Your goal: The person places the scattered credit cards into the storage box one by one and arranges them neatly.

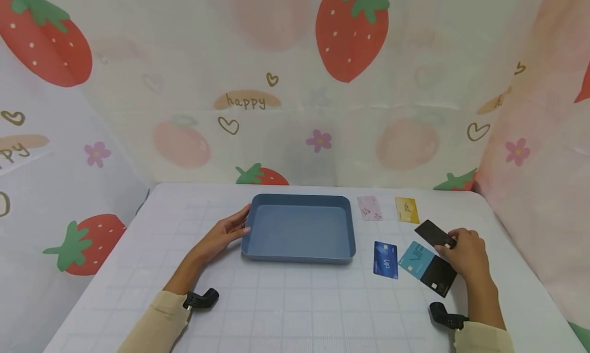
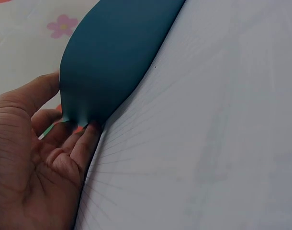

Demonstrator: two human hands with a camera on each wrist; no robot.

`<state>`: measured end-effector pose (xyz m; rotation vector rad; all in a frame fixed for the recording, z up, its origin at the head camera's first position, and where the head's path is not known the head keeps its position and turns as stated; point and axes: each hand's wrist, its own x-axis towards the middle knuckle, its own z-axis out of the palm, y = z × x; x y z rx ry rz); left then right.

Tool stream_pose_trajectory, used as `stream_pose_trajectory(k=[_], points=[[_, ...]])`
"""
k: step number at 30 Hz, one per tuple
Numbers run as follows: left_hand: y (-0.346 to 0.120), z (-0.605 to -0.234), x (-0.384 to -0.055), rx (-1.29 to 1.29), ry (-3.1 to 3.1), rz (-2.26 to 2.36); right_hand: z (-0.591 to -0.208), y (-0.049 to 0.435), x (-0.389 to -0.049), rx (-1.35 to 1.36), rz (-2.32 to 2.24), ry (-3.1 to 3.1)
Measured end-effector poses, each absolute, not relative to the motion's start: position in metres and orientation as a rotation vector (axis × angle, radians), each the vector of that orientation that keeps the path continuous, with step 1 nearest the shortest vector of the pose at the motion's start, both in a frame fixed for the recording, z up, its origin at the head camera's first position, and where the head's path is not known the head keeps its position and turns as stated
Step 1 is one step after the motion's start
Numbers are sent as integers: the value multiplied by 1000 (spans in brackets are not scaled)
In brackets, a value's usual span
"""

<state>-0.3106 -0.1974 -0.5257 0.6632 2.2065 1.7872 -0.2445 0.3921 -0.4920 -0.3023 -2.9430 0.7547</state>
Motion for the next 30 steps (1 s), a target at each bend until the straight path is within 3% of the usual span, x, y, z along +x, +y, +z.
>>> stream_pose_trajectory(k=[18, 30], points=[[-196, -524, -309, 628, 2245, 1768, -485, 389, -242, -481, 917, -2845], [-197, -523, -308, 612, 2242, 1773, -485, 396, -242, -396, 905, -2833]])
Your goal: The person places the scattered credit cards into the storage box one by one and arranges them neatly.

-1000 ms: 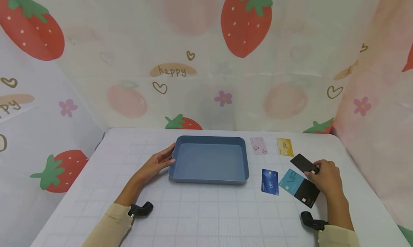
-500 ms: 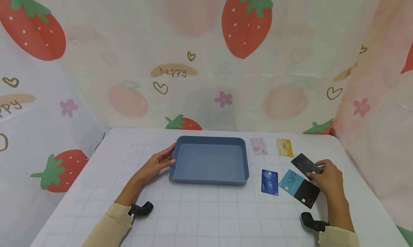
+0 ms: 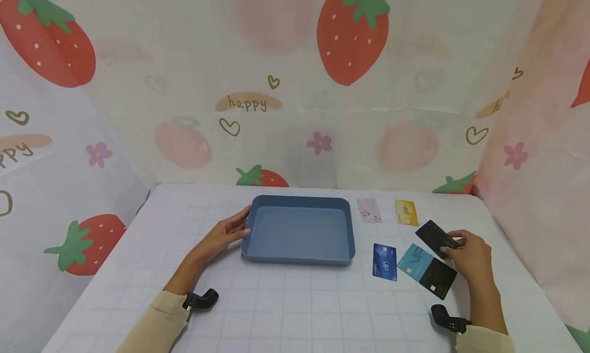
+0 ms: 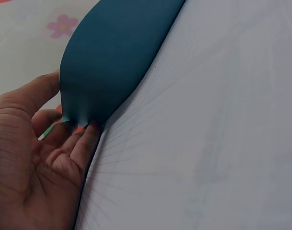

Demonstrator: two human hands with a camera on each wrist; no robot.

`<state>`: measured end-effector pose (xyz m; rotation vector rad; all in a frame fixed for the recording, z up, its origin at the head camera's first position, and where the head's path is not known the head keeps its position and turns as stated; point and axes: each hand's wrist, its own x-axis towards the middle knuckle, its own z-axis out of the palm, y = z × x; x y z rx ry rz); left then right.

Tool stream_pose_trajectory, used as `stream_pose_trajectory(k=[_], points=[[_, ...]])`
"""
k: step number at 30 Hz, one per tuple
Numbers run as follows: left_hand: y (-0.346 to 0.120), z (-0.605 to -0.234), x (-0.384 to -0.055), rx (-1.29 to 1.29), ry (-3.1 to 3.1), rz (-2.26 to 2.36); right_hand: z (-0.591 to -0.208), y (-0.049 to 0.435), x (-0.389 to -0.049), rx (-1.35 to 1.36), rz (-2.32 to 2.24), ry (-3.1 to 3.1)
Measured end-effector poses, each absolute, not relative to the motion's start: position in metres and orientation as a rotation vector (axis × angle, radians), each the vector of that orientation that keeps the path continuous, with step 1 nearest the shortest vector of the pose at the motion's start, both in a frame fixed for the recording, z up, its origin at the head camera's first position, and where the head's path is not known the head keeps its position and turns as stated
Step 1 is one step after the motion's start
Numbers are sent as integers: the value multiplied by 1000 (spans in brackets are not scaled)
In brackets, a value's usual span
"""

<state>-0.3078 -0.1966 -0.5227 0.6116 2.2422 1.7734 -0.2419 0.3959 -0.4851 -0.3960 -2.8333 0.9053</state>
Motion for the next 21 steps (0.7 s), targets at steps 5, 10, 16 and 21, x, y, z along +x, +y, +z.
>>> stream_pose_trajectory(k=[5, 10, 16, 21], points=[[-197, -524, -309, 625, 2237, 1781, -485, 396, -240, -295, 864, -2812], [-197, -524, -308, 624, 2245, 1783, -482, 395, -239, -230, 819, -2773], [-196, -524, -307, 603, 2247, 1789, -477, 393, -237, -209, 813, -2741], [-196, -525, -308, 605, 2255, 1790, -469, 391, -237, -181, 815, -2719]])
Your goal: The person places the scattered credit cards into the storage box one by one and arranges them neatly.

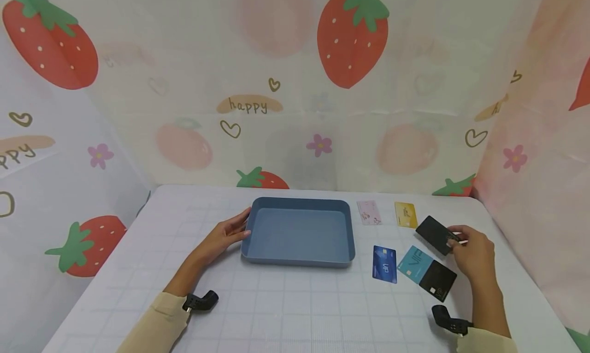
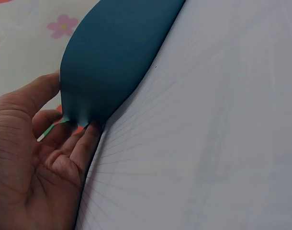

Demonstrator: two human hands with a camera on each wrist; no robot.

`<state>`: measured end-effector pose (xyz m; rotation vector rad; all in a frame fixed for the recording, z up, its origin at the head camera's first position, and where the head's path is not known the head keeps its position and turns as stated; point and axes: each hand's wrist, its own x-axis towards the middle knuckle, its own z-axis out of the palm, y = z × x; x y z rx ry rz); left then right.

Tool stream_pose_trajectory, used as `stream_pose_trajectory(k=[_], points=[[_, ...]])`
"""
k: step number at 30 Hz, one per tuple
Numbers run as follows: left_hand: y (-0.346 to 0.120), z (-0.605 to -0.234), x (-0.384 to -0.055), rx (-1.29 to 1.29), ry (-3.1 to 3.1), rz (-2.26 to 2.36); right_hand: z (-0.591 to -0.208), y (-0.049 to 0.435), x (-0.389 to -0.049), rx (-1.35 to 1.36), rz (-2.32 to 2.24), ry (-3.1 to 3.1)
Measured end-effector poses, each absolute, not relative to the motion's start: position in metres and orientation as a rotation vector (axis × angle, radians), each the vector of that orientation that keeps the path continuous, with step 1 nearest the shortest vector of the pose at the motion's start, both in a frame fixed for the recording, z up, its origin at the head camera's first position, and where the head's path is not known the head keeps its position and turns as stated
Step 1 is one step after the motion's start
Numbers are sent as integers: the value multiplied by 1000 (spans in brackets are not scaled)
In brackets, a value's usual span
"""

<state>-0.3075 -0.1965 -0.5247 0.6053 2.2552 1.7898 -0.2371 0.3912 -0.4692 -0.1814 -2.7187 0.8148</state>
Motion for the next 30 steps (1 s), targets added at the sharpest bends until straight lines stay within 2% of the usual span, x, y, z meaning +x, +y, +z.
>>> stream_pose_trajectory(k=[18, 30], points=[[-197, -524, -307, 619, 2258, 1787, -431, 356, -232, -130, 822, -2669], [-196, -523, -307, 631, 2253, 1792, -414, 324, -228, 13, 822, -2622]])
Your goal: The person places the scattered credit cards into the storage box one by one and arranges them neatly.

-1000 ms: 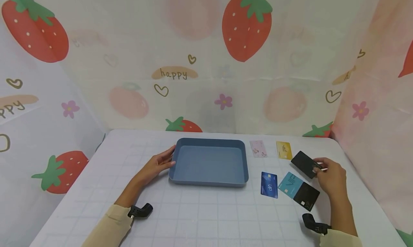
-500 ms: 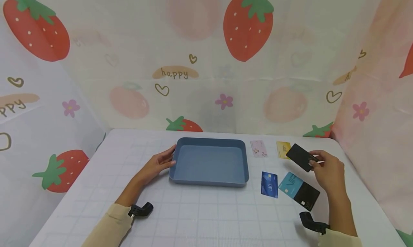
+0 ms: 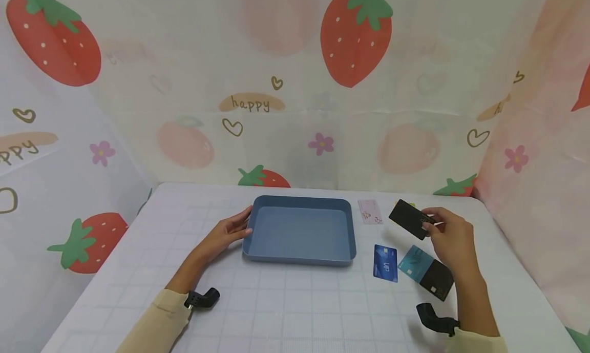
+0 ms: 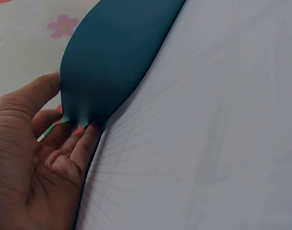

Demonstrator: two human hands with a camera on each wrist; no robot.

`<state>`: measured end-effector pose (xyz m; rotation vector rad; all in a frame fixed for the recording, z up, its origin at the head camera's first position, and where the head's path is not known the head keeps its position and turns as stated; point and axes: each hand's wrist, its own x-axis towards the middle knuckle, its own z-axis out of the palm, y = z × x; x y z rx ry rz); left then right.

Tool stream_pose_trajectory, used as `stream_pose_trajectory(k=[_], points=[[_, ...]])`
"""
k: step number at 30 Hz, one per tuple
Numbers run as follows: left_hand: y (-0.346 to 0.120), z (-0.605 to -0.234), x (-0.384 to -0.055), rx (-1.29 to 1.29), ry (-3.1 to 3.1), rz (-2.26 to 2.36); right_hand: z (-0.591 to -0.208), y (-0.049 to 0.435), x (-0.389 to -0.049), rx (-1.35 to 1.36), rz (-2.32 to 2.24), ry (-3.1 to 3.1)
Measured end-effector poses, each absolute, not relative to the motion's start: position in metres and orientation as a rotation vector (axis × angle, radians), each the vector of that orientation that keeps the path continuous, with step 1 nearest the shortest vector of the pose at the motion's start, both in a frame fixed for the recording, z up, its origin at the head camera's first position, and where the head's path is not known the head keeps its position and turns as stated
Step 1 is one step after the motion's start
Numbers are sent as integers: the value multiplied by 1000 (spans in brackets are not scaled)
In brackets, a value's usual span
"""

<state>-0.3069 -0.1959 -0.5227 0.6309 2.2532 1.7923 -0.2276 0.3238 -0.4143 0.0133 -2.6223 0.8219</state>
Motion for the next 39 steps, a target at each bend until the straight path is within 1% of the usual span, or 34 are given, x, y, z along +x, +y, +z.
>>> stream_pose_trajectory(k=[20, 31, 39], points=[[-196, -520, -310, 649, 2239, 1790, -402, 298, -225, 126, 848, -2607], [-195, -524, -308, 646, 2211, 1805, -406, 283, -220, 200, 865, -2625], [-197, -524, -308, 626, 2236, 1802, -408, 264, -221, 290, 889, -2629]])
